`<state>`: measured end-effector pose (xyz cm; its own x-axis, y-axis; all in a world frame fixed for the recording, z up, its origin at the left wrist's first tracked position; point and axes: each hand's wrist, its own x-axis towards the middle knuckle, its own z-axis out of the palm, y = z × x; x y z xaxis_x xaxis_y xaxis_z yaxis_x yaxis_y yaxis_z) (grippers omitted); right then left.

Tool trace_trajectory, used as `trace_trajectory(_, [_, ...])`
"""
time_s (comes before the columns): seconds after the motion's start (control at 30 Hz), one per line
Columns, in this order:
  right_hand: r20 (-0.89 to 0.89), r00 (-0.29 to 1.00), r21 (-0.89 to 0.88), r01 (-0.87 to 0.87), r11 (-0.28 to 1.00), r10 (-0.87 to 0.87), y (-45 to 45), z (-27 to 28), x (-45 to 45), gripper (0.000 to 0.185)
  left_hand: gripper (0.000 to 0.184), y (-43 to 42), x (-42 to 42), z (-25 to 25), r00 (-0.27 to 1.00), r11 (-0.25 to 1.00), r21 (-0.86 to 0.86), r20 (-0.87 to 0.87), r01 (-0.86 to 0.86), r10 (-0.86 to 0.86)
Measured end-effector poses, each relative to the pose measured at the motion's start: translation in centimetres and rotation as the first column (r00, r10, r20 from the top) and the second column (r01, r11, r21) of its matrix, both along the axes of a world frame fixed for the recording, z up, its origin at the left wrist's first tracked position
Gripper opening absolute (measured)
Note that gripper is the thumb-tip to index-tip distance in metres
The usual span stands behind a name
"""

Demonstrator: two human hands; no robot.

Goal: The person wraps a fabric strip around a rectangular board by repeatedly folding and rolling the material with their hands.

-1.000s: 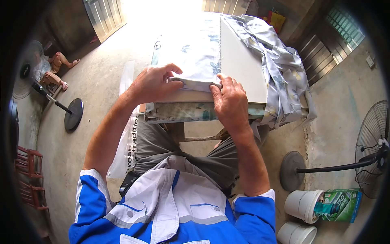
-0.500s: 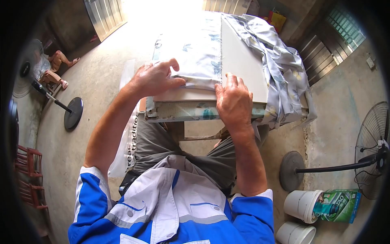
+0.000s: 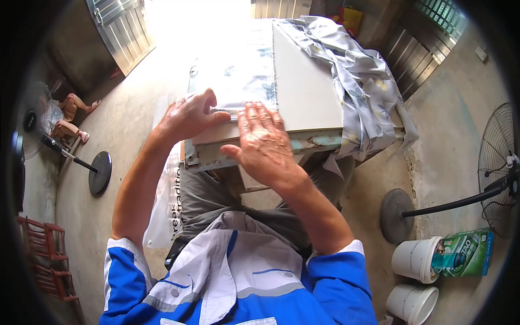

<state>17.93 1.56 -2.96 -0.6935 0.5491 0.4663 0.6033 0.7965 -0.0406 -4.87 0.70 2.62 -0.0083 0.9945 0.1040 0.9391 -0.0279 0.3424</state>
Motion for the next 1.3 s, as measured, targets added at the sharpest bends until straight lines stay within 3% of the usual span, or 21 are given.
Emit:
trace_trajectory(0.1, [0.022,0.998,-0.005,0.056,0.998,-0.056,-0.1,-0.1,1.8,0.087,0.059,-0.5,0.5,0.3,0.999,1.000,-0.011,0.016,-0.029,0.030])
trace_trajectory(0.2, [0.058,0.996,0.019,0.070,0.997,-0.071,-0.2,0.1,2.3,0.086,0.045,-1.1,0.6,-0.6,0.996,0.978,0.200,-0.076,0.067,-0.053])
trace_trajectory(0.3, [0.053,0.994,0.011,0.092,0.996,-0.092,-0.4,0.0,2.1,0.086,0.032,-1.8,1.6,-2.1,0.958,0.775,0.566,-0.206,0.282,-0.198])
trace_trajectory(0.43, [0.024,0.997,0.002,0.079,0.997,-0.079,-0.3,0.0,2.1,0.081,0.032,-2.8,3.4,-2.7,0.909,0.794,0.470,-0.048,0.386,-0.414])
trace_trajectory(0.57, [0.034,0.997,0.018,0.072,0.997,-0.073,0.0,0.2,2.2,0.074,0.028,-2.5,2.9,-3.8,0.909,0.838,0.427,0.078,0.340,-0.409])
trace_trajectory(0.87, [-0.079,0.997,0.093,0.031,0.995,-0.024,0.6,0.2,2.6,0.046,0.029,-2.7,3.7,-3.6,0.928,0.854,0.421,0.068,0.307,-0.367])
trace_trajectory(1.03, [-0.160,0.987,0.125,0.004,0.992,0.016,-0.4,0.5,3.7,0.031,0.032,-4.5,3.7,-3.7,0.917,0.798,0.497,0.010,0.341,-0.398])
trace_trajectory(1.3, [-0.253,0.967,0.084,0.000,0.996,0.021,-0.2,1.0,4.0,0.028,0.024,-4.2,2.9,-3.4,0.904,0.785,0.516,0.047,0.342,-0.425])
